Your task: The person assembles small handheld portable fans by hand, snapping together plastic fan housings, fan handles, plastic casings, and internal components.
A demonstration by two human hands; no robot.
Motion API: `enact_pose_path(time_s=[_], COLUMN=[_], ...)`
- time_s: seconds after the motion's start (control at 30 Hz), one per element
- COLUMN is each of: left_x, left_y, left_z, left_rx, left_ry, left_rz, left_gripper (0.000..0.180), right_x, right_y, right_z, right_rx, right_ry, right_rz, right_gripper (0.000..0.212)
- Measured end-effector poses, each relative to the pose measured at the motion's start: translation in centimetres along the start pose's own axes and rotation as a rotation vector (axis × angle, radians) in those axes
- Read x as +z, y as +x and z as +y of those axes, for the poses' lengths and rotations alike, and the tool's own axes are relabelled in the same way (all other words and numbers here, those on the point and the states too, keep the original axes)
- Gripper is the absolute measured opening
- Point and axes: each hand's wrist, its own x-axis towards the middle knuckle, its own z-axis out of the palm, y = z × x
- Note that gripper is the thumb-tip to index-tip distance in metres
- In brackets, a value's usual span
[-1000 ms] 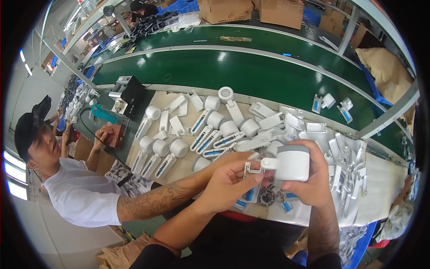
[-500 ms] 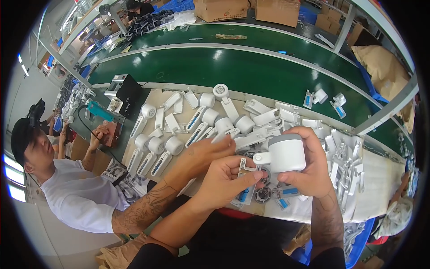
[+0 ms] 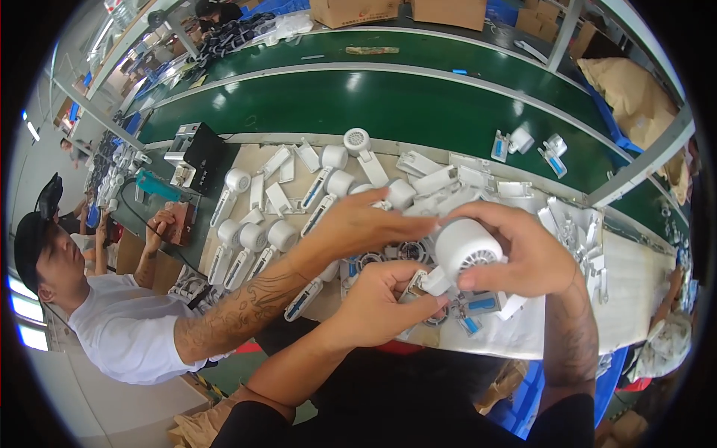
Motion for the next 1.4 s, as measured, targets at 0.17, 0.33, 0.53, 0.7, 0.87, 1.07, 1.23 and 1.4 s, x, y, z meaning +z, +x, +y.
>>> enact_pose_path(time_s=[0.17, 0.33, 0.53, 0.7, 0.87, 1.07, 1.23, 1.4], left_x=[0.6, -0.7, -4.5, -6.2, -5.3, -6.6, -8.7, -10.6], left_y=[-0.1, -0.1, -3.0, -4.0, -3.6, -5.9, -7.9, -6.9], left_z=[0.4, -0.5, -0.7, -1.3, -0.5, -2.0, -3.0, -5.1], left_rx=[-0.050, 0.010, 0.245, 0.251, 0.149, 0.187, 0.155, 0.208], left_ry=[0.029, 0.014, 0.064, 0.225, 0.220, 0.206, 0.140, 0.030], left_rz=[-0.024, 0.041, 0.317, 0.375, 0.364, 0.473, 0.645, 0.695], left_gripper=[0.025, 0.025, 0.029, 0.030, 0.026, 0.027, 0.051, 0.039], right_x=[-1.2, -2.8, -10.8, -9.0, -9.6, -13.7, -22.7, -31.1], right_y=[1.7, 1.3, -4.4, -5.2, -4.9, -12.8, -28.6, -44.6], right_z=[-1.2, 1.5, 5.9, 12.4, 12.4, 10.3, 14.1, 21.2], right_rx=[0.262, 0.037, 0.132, 0.390, 0.409, 0.102, 0.139, -0.227], right_ry=[-0.164, -0.284, -0.932, -1.087, -0.979, -0.327, 0.427, 0.389], right_rz=[-0.157, -0.024, 0.572, 0.605, 0.647, 0.908, 1.354, 1.739], right_gripper=[0.059, 0.051, 0.057, 0.068, 0.064, 0.049, 0.031, 0.045])
